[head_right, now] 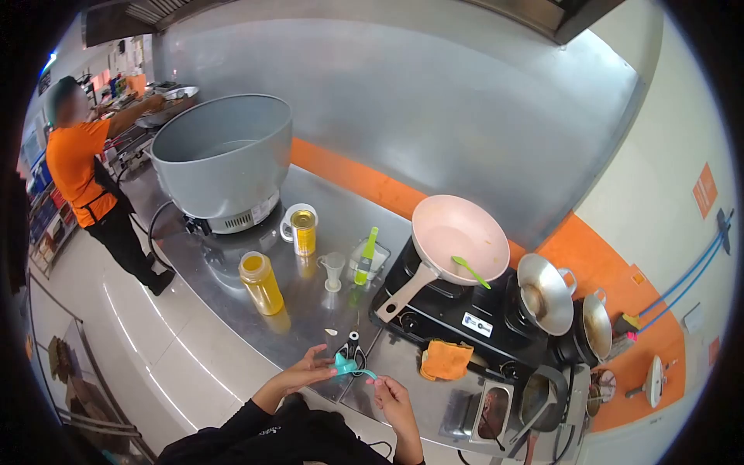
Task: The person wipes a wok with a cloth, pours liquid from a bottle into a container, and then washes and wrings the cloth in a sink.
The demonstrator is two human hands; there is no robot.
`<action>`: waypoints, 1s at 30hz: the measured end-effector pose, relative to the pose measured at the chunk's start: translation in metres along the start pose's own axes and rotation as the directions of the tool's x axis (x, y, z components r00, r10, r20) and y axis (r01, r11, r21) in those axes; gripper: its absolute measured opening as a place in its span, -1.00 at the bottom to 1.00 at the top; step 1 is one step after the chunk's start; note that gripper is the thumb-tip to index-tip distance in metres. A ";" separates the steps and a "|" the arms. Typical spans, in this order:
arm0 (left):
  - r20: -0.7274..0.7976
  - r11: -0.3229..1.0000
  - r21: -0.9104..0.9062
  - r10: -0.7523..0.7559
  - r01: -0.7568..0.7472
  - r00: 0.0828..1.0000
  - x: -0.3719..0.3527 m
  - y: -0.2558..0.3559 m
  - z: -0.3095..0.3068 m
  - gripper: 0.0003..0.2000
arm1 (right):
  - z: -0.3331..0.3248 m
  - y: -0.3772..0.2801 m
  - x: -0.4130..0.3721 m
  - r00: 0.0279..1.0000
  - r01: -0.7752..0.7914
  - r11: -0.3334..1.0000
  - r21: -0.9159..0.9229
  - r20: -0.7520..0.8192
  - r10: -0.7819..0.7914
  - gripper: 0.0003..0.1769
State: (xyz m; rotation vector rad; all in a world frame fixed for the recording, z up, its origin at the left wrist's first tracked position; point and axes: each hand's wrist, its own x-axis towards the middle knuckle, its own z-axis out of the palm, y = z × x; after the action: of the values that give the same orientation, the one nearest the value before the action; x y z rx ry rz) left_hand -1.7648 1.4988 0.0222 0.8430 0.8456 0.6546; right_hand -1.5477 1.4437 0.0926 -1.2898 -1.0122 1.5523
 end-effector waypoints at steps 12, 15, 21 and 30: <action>0.089 0.915 0.018 0.399 -0.403 0.912 -0.035 0.114 -0.040 -0.46 | 0.091 -0.045 -0.010 0.977 0.207 0.973 0.106 -0.066 -0.201 -0.75; 0.119 0.763 0.133 0.622 -0.633 0.774 -0.047 0.147 -0.076 -0.44 | 0.126 -0.044 0.008 0.975 0.223 0.959 0.173 -0.017 -0.224 -0.75; 0.190 0.485 0.476 0.757 -0.733 0.625 -0.054 0.198 -0.139 -0.41 | 0.197 -0.046 0.057 0.976 0.209 0.978 -0.026 -0.051 -0.210 -0.76; 0.190 0.412 0.650 0.726 -0.639 0.661 -0.014 0.190 -0.201 -0.30 | 0.239 -0.062 0.132 0.723 0.179 0.223 -0.958 -0.025 -0.690 -0.60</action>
State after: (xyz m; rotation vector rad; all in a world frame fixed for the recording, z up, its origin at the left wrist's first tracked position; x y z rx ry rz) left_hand -1.9732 1.6593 0.1090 1.9182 0.8346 1.1671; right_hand -1.7902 1.5733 0.1457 -1.7104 -1.8401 -0.0092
